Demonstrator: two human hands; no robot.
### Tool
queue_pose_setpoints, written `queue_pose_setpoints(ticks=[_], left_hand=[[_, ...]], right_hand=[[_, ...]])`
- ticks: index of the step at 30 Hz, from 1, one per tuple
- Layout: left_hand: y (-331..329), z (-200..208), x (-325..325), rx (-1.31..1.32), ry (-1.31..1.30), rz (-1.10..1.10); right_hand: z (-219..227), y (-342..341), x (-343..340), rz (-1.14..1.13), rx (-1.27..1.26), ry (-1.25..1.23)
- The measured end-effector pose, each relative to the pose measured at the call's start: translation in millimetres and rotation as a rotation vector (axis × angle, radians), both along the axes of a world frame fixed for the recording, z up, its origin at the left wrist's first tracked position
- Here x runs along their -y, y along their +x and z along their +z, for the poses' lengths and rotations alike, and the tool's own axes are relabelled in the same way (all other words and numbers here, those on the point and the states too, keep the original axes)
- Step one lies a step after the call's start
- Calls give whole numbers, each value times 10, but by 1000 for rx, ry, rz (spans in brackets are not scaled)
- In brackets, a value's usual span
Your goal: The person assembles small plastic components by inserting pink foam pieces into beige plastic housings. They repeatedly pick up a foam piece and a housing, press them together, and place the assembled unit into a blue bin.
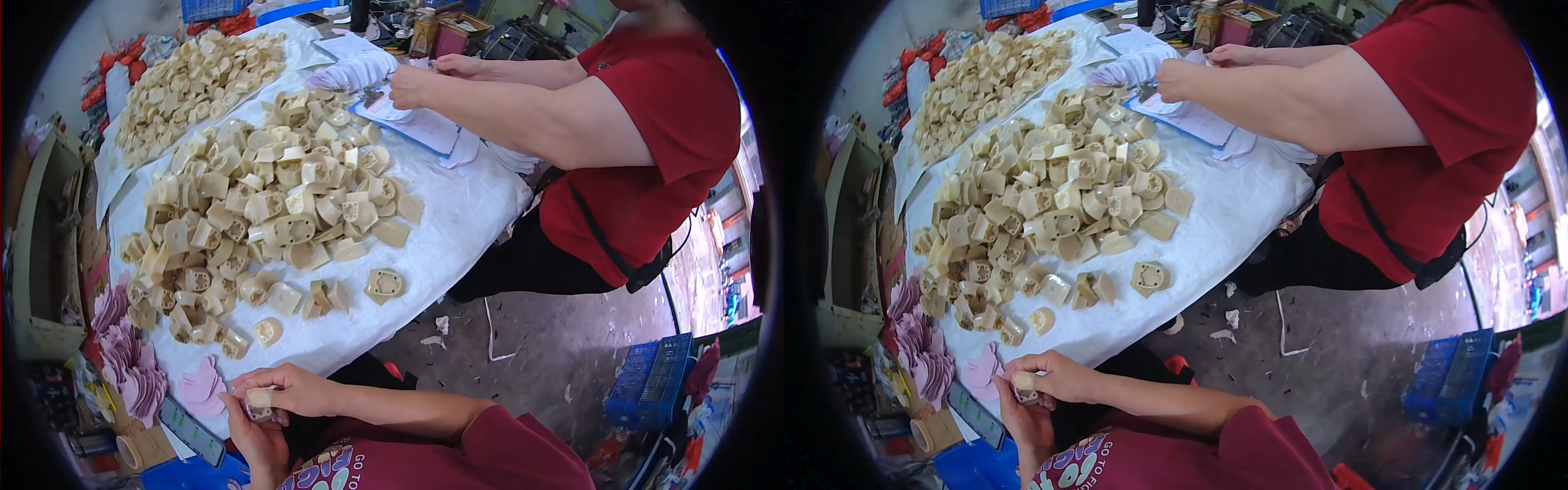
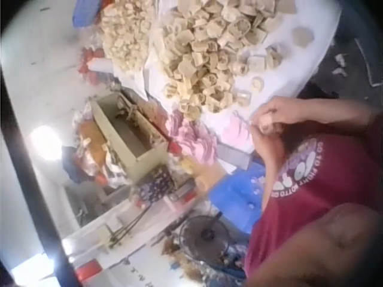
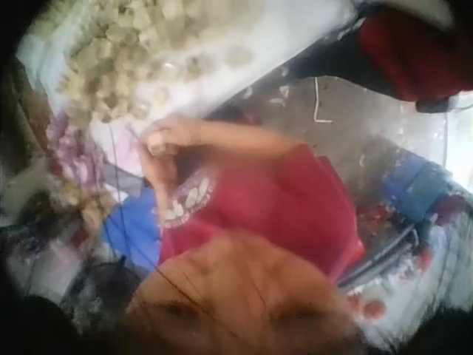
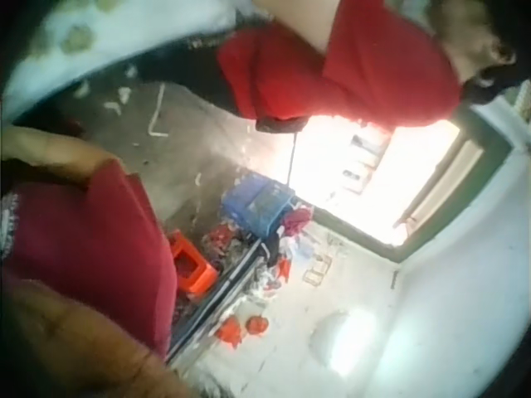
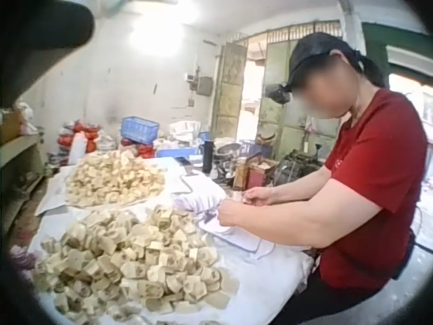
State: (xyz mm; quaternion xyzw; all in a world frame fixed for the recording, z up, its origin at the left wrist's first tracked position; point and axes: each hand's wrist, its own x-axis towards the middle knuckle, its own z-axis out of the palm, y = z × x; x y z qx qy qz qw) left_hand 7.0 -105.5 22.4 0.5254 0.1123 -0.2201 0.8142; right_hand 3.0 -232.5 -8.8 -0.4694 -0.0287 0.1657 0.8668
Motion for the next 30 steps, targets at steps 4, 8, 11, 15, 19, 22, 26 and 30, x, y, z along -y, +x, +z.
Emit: queue_pose_setpoints(ticks=[4,8,11,15,19,22,26,30], left_hand=[[-26,-70,44,75,181,24],[-18,-30,164,32,196,36],[14,55,312,14,176,92],[23,-1,321,-29,202,80],[8,-8,260,-36,180,-44],[-57,77,439,-37,248,181],[-21,-67,53,87,209,70],[267,-342,-1456,551,920,97]], right_hand=[[-18,-70,9,3,-92,2],[9,-84,136,6,-1,2],[-69,-82,203,-15,117,103],[-129,-106,222,5,40,100],[-91,-141,281,66,-23,73],[-116,-143,188,-170,289,-123],[105,-204,222,-205,437,-396],[80,-216,301,-316,456,-500]])
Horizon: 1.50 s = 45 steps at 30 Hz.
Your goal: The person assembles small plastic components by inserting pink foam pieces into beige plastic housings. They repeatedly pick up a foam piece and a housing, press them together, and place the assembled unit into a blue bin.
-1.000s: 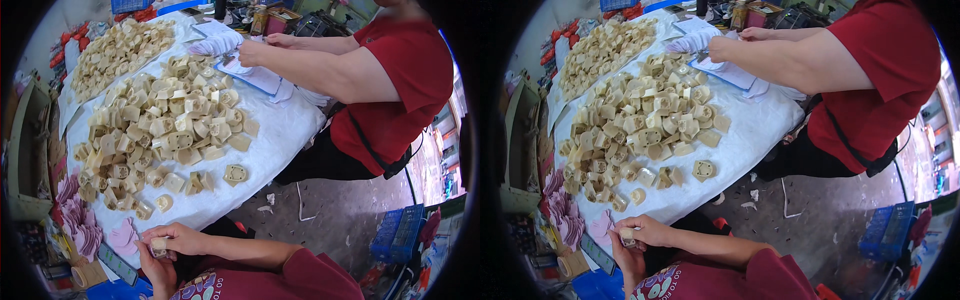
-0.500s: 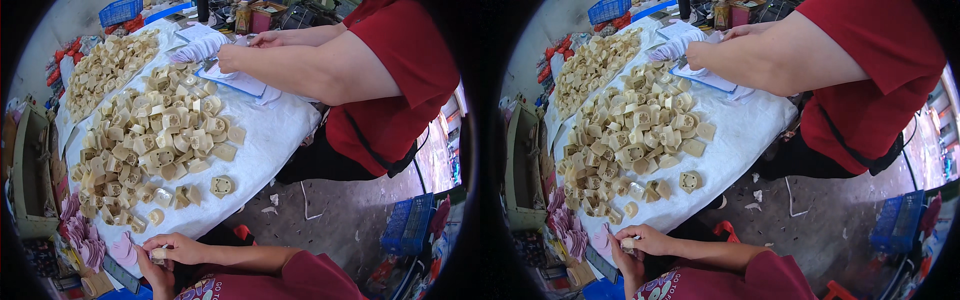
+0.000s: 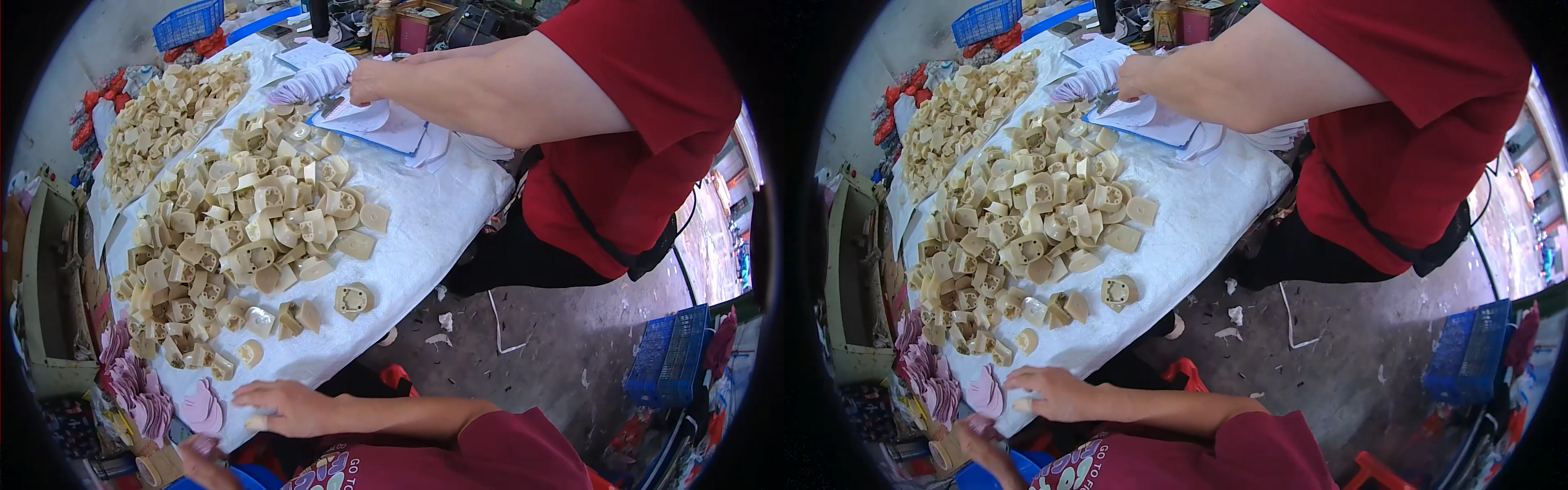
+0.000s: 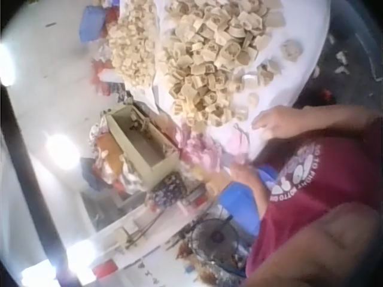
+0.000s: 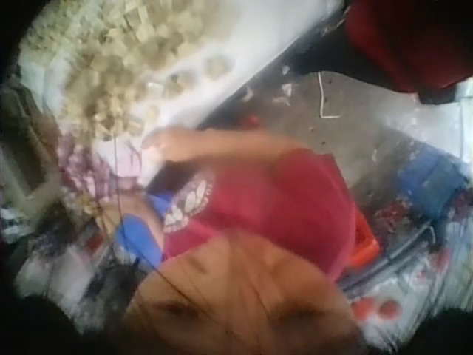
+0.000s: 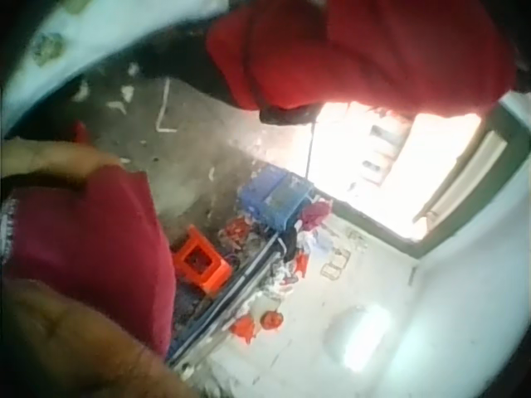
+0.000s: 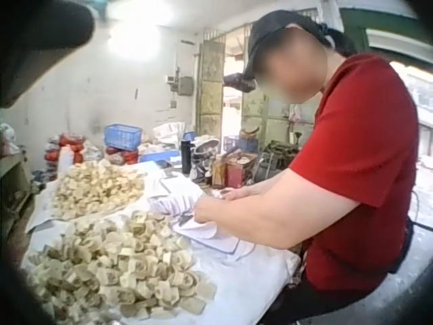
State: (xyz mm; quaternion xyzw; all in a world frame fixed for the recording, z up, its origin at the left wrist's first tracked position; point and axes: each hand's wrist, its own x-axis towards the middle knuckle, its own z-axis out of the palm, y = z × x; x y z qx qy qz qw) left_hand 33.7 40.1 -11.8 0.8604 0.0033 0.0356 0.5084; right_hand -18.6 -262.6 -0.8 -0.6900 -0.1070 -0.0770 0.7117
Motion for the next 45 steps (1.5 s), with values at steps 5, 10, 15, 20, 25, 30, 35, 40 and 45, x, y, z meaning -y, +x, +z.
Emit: queue_pose_setpoints(ticks=[5,10,15,20,25,30,35,40,45], left_hand=[[6,130,-1153,180,218,443],[-429,-258,-1837,160,523,634],[-925,-936,-2408,94,816,701],[-1252,-1239,-2647,144,916,710],[-756,-408,-1341,158,492,627],[-476,152,-349,29,131,455],[-432,136,-124,-29,358,365],[-264,-492,-455,27,100,451],[-156,-771,-838,-13,74,326]], right_hand=[[-352,89,230,-310,-75,-94],[-433,174,127,-386,12,-275],[-455,121,143,-390,65,-414],[-451,129,127,-415,125,-510],[-408,138,124,-406,137,-532],[-448,150,119,-398,164,-550],[-427,144,115,-377,153,-549],[-419,140,125,-381,168,-561],[-407,146,120,-392,186,-572]])
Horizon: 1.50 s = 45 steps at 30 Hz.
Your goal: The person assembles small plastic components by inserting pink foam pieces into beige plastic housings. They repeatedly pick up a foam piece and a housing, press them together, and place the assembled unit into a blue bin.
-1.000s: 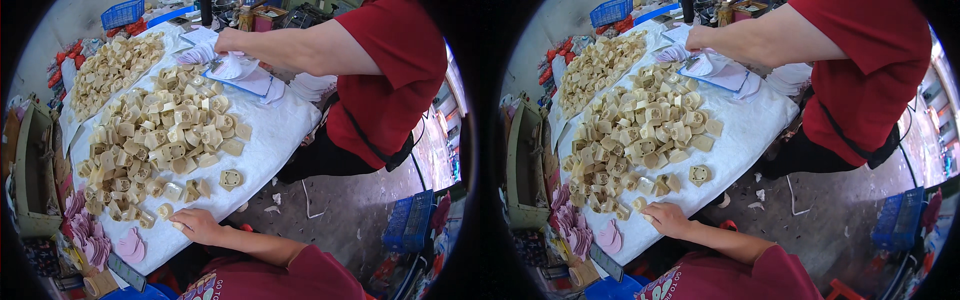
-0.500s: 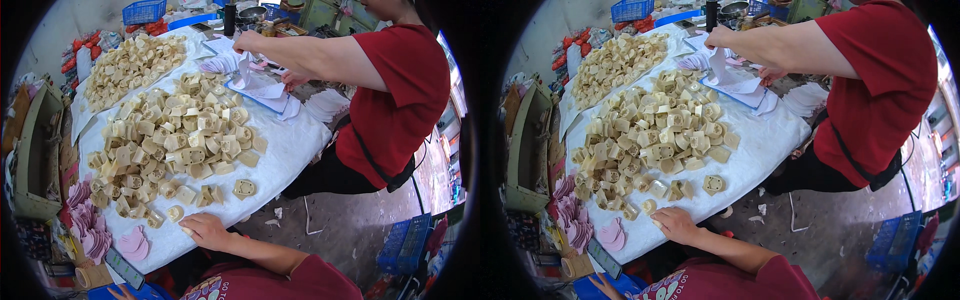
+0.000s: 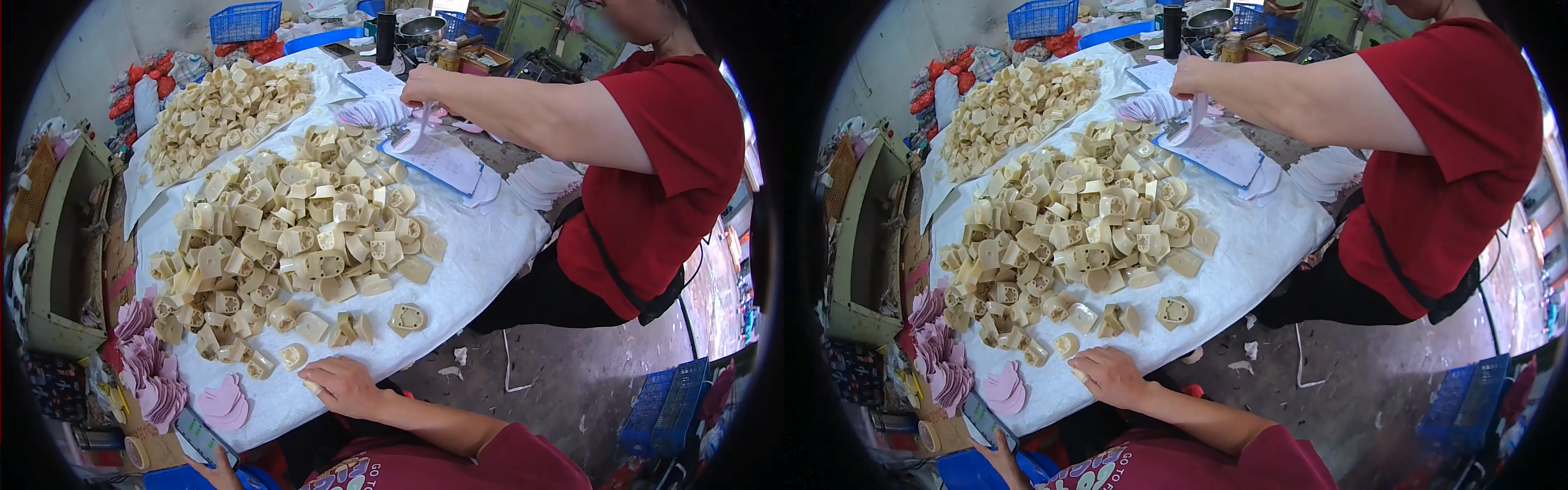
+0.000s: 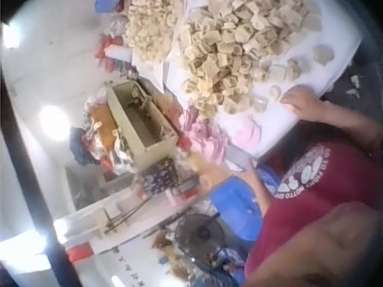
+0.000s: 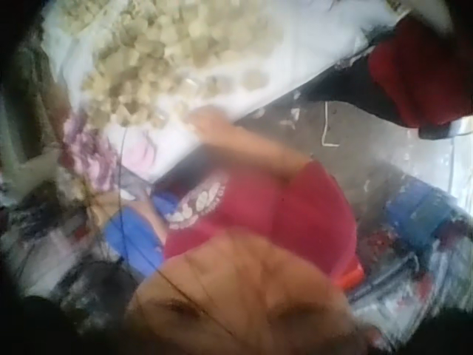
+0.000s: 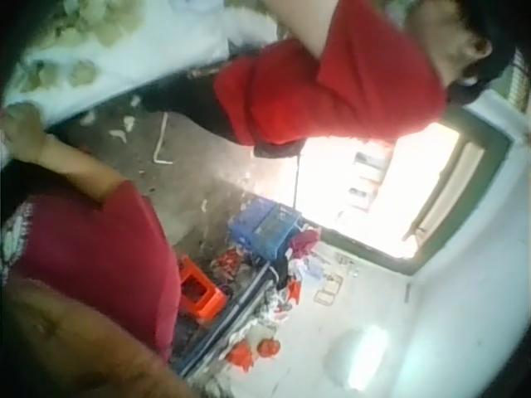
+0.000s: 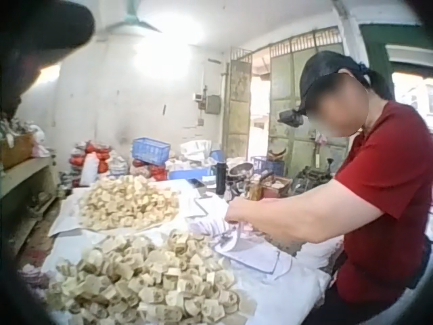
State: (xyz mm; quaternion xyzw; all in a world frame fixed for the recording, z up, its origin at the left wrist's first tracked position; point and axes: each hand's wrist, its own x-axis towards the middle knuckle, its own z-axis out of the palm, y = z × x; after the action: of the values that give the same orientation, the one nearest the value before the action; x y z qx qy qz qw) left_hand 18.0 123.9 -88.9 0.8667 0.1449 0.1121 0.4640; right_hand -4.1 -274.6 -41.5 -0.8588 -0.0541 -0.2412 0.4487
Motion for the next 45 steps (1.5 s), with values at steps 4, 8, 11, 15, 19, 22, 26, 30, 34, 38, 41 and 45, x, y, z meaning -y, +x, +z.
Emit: queue_pose_setpoints(ticks=[4,8,11,15,19,22,26,30,34,38,41,45], left_hand=[[-10,34,103,0,-43,35],[-136,298,468,-2,40,45],[-167,314,502,35,246,4],[-165,474,649,27,208,-24],[-178,524,687,-25,305,-2],[-169,423,572,-8,307,-30],[-168,411,536,27,121,-47],[-218,388,391,24,-52,-61],[-347,454,436,82,5,-21],[-455,433,256,45,-185,106],[-589,727,274,16,-45,255],[-505,811,-113,45,-4,391]], right_hand=[[6,3,1,0,-10,-12],[3,8,-5,0,-17,-26],[0,11,-9,7,-26,-29],[0,15,-12,10,-21,-37],[13,8,-25,5,-17,-46],[14,10,-35,5,-19,-59],[6,-10,-13,0,-22,-83],[13,-2,10,-16,19,-96],[-6,46,6,-3,26,-117],[-112,80,-14,25,66,-137],[-74,80,-54,76,-12,-137],[15,75,-127,46,-43,-132]])
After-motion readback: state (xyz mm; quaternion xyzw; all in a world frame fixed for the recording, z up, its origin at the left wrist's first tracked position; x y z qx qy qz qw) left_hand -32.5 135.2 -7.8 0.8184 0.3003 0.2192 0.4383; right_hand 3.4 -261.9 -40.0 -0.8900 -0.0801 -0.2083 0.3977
